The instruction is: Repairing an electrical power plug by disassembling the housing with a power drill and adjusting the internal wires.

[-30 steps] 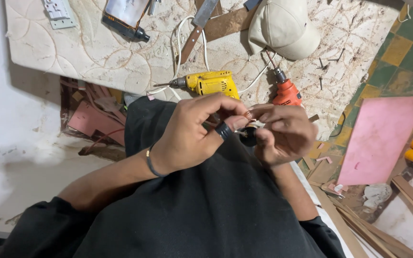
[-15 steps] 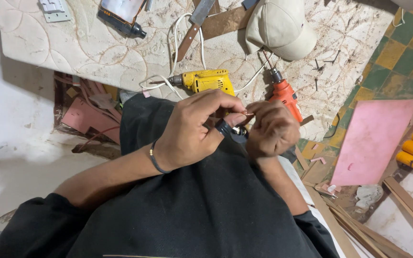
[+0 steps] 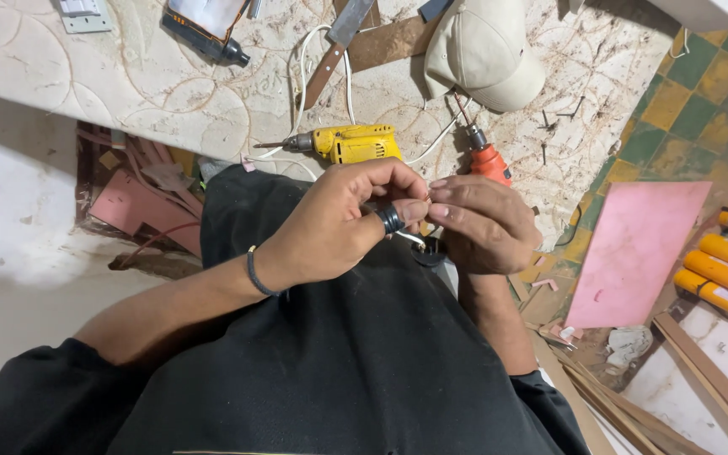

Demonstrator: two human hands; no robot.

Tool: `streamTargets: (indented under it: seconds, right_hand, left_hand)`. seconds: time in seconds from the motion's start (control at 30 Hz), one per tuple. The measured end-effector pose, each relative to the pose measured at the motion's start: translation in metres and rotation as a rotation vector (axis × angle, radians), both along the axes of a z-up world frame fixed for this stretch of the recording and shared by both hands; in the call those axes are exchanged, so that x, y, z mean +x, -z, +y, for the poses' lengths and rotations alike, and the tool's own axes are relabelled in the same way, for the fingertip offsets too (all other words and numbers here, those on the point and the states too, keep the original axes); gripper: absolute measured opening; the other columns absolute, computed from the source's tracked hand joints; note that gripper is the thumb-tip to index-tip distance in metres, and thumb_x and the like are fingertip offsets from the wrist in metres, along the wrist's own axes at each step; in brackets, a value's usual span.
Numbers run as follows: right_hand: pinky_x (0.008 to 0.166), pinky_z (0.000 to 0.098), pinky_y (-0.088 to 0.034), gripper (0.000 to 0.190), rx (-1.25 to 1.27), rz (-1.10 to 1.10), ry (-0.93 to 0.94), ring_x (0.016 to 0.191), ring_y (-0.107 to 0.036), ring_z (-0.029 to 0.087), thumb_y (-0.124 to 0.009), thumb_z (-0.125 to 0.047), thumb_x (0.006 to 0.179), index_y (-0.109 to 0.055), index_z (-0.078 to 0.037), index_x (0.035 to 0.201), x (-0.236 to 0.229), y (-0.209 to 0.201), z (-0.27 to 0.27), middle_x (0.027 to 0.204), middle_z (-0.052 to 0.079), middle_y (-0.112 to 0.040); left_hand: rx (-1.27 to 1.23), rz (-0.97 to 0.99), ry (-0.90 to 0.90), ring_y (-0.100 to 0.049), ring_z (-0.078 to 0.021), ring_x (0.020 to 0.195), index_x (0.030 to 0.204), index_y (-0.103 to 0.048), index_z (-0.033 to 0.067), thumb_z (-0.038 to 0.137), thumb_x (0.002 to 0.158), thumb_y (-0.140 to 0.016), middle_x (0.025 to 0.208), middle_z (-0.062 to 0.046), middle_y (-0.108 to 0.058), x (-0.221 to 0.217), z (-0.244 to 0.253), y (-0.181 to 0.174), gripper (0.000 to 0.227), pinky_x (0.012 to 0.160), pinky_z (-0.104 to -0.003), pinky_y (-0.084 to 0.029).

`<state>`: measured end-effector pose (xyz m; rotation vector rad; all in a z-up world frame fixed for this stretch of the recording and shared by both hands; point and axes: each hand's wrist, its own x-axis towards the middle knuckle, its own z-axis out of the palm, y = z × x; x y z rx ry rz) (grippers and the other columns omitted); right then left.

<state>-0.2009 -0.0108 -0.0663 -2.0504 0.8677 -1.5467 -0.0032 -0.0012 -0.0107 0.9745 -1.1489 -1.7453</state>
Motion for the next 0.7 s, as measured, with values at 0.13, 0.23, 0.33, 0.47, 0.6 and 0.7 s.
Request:
streamTargets:
  seconds: [0.13,0.23,0.33,0.47,0.6,0.7]
  right_hand:
    - [0.069,0.0356,-0.064,0.016,0.008,0.049,0.033,0.07,-0.067,0.02,-0.073,0.007,0.084,-0.066,-0.003,0.096,-0.007,0.018,0.006,0.079,0.01,-0.066]
    - [0.058,0.0352,-0.059,0.007,0.007,-0.008,0.042,0.063,-0.059,0.021,-0.058,0.007,0.088,-0.054,0.001,0.09,-0.001,0.03,0.01,0.078,0.016,-0.062]
    - [0.062,0.0302,-0.052,0.008,0.198,0.095,0.14,0.065,-0.061,0.022,-0.058,0.002,0.093,-0.051,0.0,0.088,0.006,0.03,0.018,0.074,0.013,-0.061]
    - [0.055,0.0364,-0.056,0.033,0.269,-0.167,0.109,0.047,-0.043,0.016,-0.042,-0.023,0.099,-0.044,-0.014,0.068,0.013,0.045,0.013,0.055,0.002,-0.045]
    - [0.074,0.0411,-0.063,0.02,0.157,-0.255,-0.059,0.072,-0.064,0.024,-0.06,-0.024,0.102,-0.053,-0.007,0.095,-0.005,0.042,-0.005,0.086,0.01,-0.056]
    - [0.08,0.0409,-0.066,0.019,-0.003,-0.104,-0.126,0.085,-0.07,0.025,-0.076,-0.013,0.091,-0.063,-0.007,0.102,-0.003,0.031,-0.013,0.096,0.011,-0.062]
  left_hand:
    - [-0.342,-0.306,-0.117,-0.068,-0.0126,0.073,0.1,-0.065,0.004,0.0,0.088,-0.075,0.094,-0.003,-0.075,0.001,-0.003,-0.012,0.017,0.065,-0.025,-0.052]
    - [-0.552,-0.515,-0.127,-0.064,-0.0167,0.082,0.103,-0.069,0.0062,-0.01,0.078,-0.07,0.09,-0.001,-0.072,0.002,-0.003,0.003,0.03,0.076,-0.03,-0.053]
    - [-0.623,-0.603,-0.177,-0.062,-0.0181,0.075,0.094,-0.07,0.005,-0.009,0.077,-0.071,0.084,-0.002,-0.072,0.004,-0.005,0.006,0.022,0.074,-0.032,-0.051]
    - [-0.589,-0.57,-0.183,-0.064,-0.0165,0.075,0.092,-0.071,0.0047,-0.015,0.072,-0.061,0.085,0.0,-0.076,0.008,-0.007,0.005,0.03,0.076,-0.031,-0.052]
    - [-0.294,-0.406,-0.129,-0.067,-0.0095,0.064,0.098,-0.072,0.0048,-0.012,0.075,-0.061,0.085,-0.001,-0.079,0.016,-0.011,-0.004,0.031,0.056,-0.024,-0.044]
    - [-0.133,-0.297,-0.085,-0.071,-0.0041,0.068,0.102,-0.07,0.0047,-0.014,0.078,-0.059,0.086,-0.001,-0.08,0.019,-0.012,-0.005,0.033,0.045,-0.018,-0.035]
